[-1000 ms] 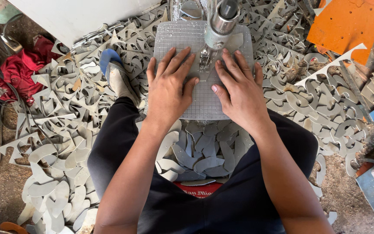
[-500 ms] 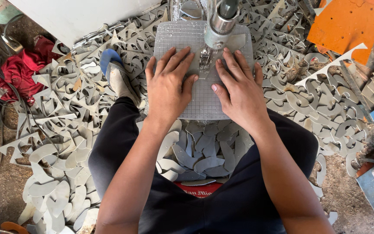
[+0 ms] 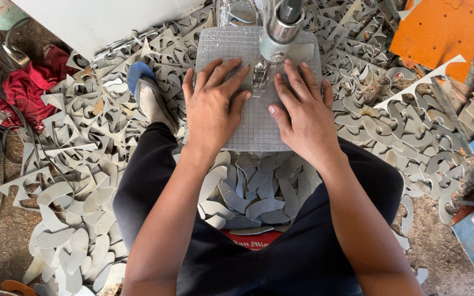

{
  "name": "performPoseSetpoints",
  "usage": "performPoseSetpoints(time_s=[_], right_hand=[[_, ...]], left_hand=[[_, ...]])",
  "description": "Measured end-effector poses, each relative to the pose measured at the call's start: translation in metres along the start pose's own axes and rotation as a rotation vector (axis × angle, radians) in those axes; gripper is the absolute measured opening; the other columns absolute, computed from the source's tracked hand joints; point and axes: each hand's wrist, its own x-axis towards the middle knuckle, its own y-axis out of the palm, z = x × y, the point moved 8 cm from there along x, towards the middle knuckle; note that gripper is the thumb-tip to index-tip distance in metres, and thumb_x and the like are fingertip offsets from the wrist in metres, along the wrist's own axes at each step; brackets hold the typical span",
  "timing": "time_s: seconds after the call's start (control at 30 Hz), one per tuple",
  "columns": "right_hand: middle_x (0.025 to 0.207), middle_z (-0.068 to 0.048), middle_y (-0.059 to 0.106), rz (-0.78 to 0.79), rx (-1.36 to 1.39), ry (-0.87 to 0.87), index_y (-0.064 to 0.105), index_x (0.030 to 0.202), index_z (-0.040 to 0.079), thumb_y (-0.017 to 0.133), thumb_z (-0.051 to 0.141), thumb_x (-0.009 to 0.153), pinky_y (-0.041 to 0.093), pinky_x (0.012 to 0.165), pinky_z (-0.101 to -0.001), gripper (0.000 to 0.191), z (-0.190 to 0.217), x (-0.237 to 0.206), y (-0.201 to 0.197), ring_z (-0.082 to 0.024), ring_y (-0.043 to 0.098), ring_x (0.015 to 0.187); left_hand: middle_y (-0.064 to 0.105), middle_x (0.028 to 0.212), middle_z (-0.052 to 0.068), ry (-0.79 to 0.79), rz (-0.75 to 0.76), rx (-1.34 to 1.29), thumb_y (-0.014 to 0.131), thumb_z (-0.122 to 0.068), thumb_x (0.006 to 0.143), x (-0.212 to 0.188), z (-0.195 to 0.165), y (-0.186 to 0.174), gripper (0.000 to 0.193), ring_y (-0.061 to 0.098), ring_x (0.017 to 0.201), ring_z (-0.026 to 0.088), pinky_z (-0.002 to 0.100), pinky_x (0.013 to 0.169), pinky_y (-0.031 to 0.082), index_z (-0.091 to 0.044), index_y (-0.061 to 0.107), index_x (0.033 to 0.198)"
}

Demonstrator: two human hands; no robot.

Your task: The person sits on the floor and uses a sewing machine to stitch gray shoe sole pieces. They repeatedly pick up a piece, position it under the needle, sew along the edge, and place the finished piece aside.

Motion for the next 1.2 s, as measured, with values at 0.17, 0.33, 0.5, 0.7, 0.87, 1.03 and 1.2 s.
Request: performPoseSetpoints(time_s=[0.17, 0.33, 0.5, 0.7, 0.87, 1.03, 1.2], right_hand=[[0.167, -0.012, 0.034, -0.003, -0.002, 0.006, 0.058, 0.147, 0.004, 0.058, 0.035, 0.105, 0.019, 0.12, -0.0646, 0.052, -0.0001, 0.0004, -0.0009, -0.034, 0.028, 0.154], [0.166, -0.013, 0.035, -0.015, -0.011, 0.008, 0.059, 0.147, 0.004, 0.059, 0.035, 0.105, 0.021, 0.119, -0.0647, 0.052, 0.0013, -0.0003, -0.0023, -0.035, 0.029, 0.154], [0.166, -0.012, 0.035, -0.02, -0.022, 0.011, 0.059, 0.147, 0.004, 0.059, 0.035, 0.104, 0.023, 0.118, -0.0644, 0.053, 0.0032, -0.0012, -0.0002, -0.037, 0.029, 0.153], [0.166, -0.012, 0.034, -0.022, -0.016, 0.01, 0.058, 0.148, 0.005, 0.06, 0.035, 0.104, 0.025, 0.117, -0.0644, 0.053, 0.003, -0.0014, 0.0, -0.039, 0.028, 0.153], [0.166, -0.013, 0.034, -0.03, -0.008, 0.003, 0.058, 0.148, 0.004, 0.06, 0.035, 0.104, 0.026, 0.118, -0.0638, 0.054, 0.0043, -0.0016, -0.0019, -0.039, 0.028, 0.154], [0.166, -0.013, 0.034, -0.033, -0.004, 0.007, 0.059, 0.147, 0.004, 0.06, 0.035, 0.104, 0.026, 0.117, -0.0637, 0.053, 0.0046, -0.0011, -0.0029, -0.039, 0.029, 0.153], [0.166, -0.013, 0.035, -0.033, -0.013, 0.012, 0.059, 0.147, 0.004, 0.061, 0.035, 0.104, 0.026, 0.117, -0.0634, 0.054, 0.0048, -0.0017, -0.0039, -0.039, 0.029, 0.153]], left_hand=[[0.064, 0.138, -0.003, -0.001, -0.005, -0.001, 0.079, -0.026, 0.089, 0.0015, 0.0013, 0.0006, 0.041, 0.051, 0.136, 0.025, 0.061, 0.12, 0.024, -0.019, 0.073, 0.129], [0.064, 0.137, -0.002, 0.001, -0.012, 0.001, 0.079, -0.026, 0.089, 0.0019, 0.0022, 0.0006, 0.041, 0.051, 0.135, 0.026, 0.061, 0.119, 0.023, -0.02, 0.074, 0.129], [0.065, 0.136, -0.003, 0.003, -0.019, -0.008, 0.079, -0.025, 0.09, 0.0009, 0.0039, -0.0012, 0.039, 0.052, 0.134, 0.025, 0.06, 0.12, 0.023, -0.02, 0.074, 0.128], [0.065, 0.135, -0.003, 0.0, -0.024, -0.021, 0.079, -0.024, 0.09, 0.0011, 0.0039, -0.0031, 0.038, 0.052, 0.133, 0.024, 0.059, 0.119, 0.023, -0.019, 0.075, 0.127], [0.066, 0.133, -0.003, 0.003, -0.035, -0.024, 0.079, -0.024, 0.089, 0.0025, 0.0033, -0.0049, 0.036, 0.053, 0.13, 0.025, 0.059, 0.119, 0.024, -0.019, 0.076, 0.125], [0.066, 0.133, -0.003, 0.019, -0.047, -0.018, 0.079, -0.024, 0.09, 0.003, 0.0023, -0.0061, 0.036, 0.053, 0.129, 0.026, 0.057, 0.119, 0.025, -0.018, 0.076, 0.125], [0.066, 0.132, -0.003, 0.023, -0.053, -0.014, 0.079, -0.024, 0.091, 0.0039, 0.0025, -0.006, 0.036, 0.053, 0.127, 0.027, 0.056, 0.118, 0.026, -0.019, 0.076, 0.126]])
